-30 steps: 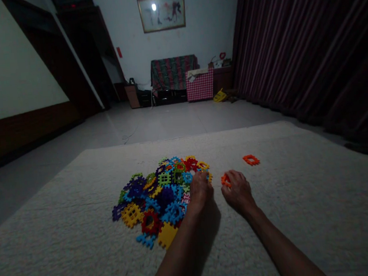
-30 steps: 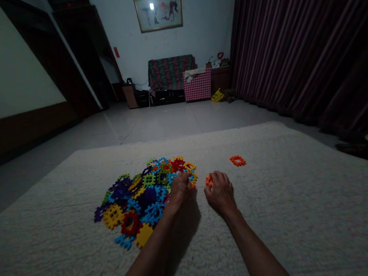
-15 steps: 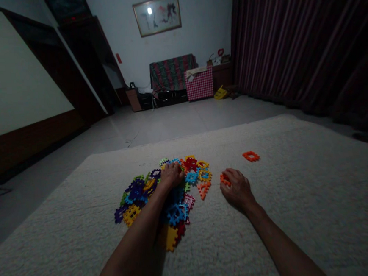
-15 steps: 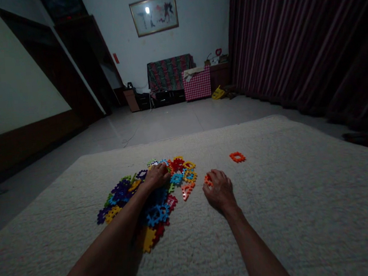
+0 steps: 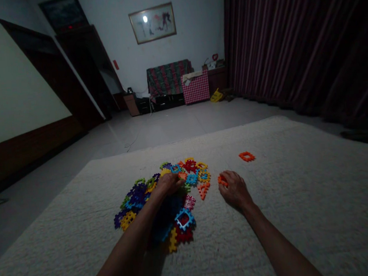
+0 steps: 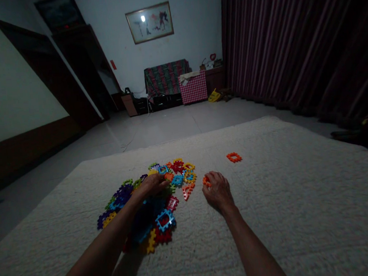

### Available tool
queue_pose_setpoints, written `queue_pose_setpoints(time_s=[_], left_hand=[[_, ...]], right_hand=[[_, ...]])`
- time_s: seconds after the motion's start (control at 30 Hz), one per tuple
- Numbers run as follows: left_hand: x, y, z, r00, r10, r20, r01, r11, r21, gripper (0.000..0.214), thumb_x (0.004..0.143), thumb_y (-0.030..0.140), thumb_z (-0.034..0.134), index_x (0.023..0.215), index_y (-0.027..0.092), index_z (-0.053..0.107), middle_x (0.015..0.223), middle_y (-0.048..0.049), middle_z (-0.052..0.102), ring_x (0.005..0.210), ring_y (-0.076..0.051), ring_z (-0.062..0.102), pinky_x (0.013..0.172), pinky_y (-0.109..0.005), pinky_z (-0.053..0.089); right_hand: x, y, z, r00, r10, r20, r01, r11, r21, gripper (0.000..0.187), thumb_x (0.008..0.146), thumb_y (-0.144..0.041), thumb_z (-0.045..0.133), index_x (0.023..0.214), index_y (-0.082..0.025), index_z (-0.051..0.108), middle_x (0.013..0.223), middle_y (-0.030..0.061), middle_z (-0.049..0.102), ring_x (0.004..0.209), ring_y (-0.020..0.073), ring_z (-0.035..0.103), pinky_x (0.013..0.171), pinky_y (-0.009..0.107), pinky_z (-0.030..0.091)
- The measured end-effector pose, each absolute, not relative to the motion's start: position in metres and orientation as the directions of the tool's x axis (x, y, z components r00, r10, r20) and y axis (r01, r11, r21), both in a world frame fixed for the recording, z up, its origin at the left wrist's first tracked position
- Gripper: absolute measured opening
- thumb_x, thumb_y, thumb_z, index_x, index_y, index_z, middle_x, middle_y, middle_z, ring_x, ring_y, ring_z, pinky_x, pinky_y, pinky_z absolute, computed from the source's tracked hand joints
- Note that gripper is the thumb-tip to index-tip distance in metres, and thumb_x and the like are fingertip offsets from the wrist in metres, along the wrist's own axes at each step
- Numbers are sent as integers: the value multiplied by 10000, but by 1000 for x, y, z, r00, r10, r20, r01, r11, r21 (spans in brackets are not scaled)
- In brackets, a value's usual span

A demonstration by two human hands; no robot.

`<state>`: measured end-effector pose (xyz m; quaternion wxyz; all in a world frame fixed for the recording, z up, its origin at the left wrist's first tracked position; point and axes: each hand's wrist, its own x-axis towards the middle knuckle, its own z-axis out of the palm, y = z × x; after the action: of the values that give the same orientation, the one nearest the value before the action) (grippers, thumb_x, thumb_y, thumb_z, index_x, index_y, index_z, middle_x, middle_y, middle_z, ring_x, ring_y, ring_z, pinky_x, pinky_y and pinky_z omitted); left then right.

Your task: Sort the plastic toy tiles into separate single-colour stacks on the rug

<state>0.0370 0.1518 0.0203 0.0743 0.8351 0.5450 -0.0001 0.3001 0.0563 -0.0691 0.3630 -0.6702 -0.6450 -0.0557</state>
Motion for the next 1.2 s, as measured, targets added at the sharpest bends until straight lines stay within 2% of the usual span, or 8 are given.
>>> queue_pose_setpoints(time_s=[0.07,0.17,0.3,0.57,0.67,0.83,1.07,1.2], left_hand=[[40,160,27,397,917,-31,912,-390,128,365,934,445,469,1071,206,708,1125,-123,723,1089,-267,653,931,-338,475],[49,184,34,346,937,43,928,-348,131,417,971,353,406,1281,178,623,1325,-126,642,1229,-235,588,1023,-309,433],[63,218,33,346,938,-20,930,-340,136,475,913,243,503,1383,182,542,1397,-102,597,1271,-212,558,1045,-277,420],[77,237,18,402,907,-127,913,-385,139,271,779,189,618,1028,178,723,1005,-86,739,883,-201,683,746,-249,501],[74,235,14,390,916,-90,916,-376,142,292,770,187,624,1045,168,721,1014,-98,732,909,-206,677,767,-253,495],[69,229,15,348,937,29,925,-348,151,390,793,186,609,1172,174,701,1190,-123,701,1071,-221,647,869,-257,484],[61,205,39,388,905,174,879,-420,227,322,817,184,553,1056,192,769,1058,-78,755,982,-198,680,854,-244,488],[67,178,45,459,880,122,818,-472,328,324,800,187,553,1039,185,771,964,-40,766,877,-171,679,789,-221,489]], right_hand=[[301,57,-70,158,826,541,900,104,-422,269,805,-197,552,1064,-187,621,1132,106,643,1071,254,566,966,397,422],[303,58,-71,148,832,534,896,117,-429,268,806,-196,548,1064,-193,620,1123,93,653,1068,243,574,959,382,414],[305,59,-72,141,836,531,896,121,-428,273,809,-202,547,1074,-204,615,1135,90,659,1072,240,576,950,380,404],[303,58,-69,143,837,528,903,108,-416,267,811,-195,562,1072,-212,618,1144,76,660,1082,239,568,941,376,388],[302,57,-65,150,843,516,904,94,-416,256,814,-188,563,1063,-210,619,1128,71,664,1073,238,570,933,377,384],[300,55,-62,155,849,505,907,80,-413,251,817,-190,564,1061,-207,621,1127,76,663,1078,240,568,927,374,380],[302,59,-63,170,853,494,896,74,-437,292,797,-184,570,1083,-198,627,1132,82,670,1078,237,574,930,367,380],[302,58,-62,183,862,473,887,63,-457,350,761,-156,572,1104,-201,623,1160,85,672,1090,237,574,943,368,378]])
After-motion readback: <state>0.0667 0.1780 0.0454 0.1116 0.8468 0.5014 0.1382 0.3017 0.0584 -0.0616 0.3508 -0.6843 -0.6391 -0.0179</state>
